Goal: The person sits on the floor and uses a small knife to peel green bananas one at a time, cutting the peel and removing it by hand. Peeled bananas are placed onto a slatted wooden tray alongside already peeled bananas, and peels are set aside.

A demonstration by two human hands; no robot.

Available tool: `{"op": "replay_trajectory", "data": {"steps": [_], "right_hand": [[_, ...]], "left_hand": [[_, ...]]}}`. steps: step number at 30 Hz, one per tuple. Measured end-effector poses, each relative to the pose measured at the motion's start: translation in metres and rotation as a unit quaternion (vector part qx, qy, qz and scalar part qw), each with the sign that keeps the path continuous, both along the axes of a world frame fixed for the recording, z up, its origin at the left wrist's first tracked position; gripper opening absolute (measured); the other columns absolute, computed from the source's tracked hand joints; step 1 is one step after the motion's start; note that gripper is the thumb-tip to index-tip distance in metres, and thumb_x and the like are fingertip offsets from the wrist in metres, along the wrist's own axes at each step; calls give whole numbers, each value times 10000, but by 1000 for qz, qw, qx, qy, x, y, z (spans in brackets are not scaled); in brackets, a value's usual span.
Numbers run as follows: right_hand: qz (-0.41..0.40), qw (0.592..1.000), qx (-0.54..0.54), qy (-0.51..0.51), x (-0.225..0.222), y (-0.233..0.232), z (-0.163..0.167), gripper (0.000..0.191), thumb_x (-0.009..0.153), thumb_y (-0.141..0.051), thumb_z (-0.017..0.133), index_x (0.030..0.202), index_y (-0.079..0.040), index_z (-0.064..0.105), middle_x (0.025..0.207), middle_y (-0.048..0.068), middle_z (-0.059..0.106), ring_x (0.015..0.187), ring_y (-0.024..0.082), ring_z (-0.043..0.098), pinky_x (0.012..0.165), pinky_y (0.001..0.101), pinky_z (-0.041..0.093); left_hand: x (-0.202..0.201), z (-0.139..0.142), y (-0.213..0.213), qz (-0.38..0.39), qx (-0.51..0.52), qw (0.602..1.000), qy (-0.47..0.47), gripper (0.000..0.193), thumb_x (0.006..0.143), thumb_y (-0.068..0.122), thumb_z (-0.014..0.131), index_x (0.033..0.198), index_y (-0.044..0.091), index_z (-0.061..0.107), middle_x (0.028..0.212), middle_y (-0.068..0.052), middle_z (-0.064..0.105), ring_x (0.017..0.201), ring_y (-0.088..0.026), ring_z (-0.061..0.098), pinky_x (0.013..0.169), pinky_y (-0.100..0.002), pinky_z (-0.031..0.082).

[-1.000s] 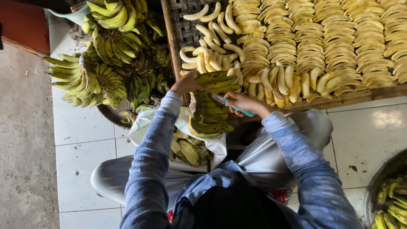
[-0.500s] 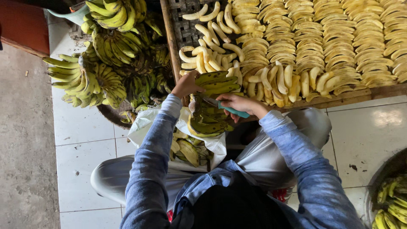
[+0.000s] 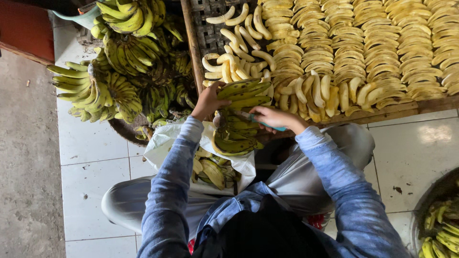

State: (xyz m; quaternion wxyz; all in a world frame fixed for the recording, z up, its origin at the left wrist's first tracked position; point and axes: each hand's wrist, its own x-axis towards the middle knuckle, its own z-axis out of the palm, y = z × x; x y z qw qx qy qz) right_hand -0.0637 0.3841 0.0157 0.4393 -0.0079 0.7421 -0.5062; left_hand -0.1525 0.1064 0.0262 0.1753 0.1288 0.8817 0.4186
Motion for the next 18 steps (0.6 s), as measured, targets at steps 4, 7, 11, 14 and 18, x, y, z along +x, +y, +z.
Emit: {"op": "replay_trajectory", "data": {"steps": [4,7,11,14,18], "right_hand": [[-4,1000,0,16,-3,18,13,334,1063,-321,459,1379,-222,505,799,4,575,555,86,506,455,276,449],[-30,999,3,25,-5,31,24,335,1061,-325,475,1379,-223,497,810,5,562,563,84,500,461,271,453],[-12,1000,2,23,-4,34,31,340,1055,-318,469,1380,-225,496,800,14,547,551,94,487,446,286,441],[27,999,20,20,0,27,25,336,1054,-318,458,1372,-223,506,795,9,564,554,89,510,453,286,460],[50,999,-3,8,1,9,8,327,1058,-320,450,1350,-190,519,769,26,572,531,105,523,441,304,463]], "left_hand": [[10,-14,-14,-8,117,993,21,682,781,184,895,1356,8,574,1162,-134,743,1067,-226,714,938,-352,562],[6,-26,-21,-2,209,978,-22,680,793,161,888,1362,-5,553,1211,-132,717,1113,-204,682,956,-344,562],[-6,-24,-19,-8,136,990,-19,704,754,169,913,1334,-25,565,1172,-142,730,1067,-208,702,928,-343,563],[-8,-13,-12,6,15,999,-43,710,740,174,911,1339,-11,579,1101,-146,739,993,-218,707,880,-357,557],[-22,1,-5,-80,-40,992,-92,743,672,336,905,1281,5,637,1075,-145,751,928,-251,731,824,-379,579]]}}
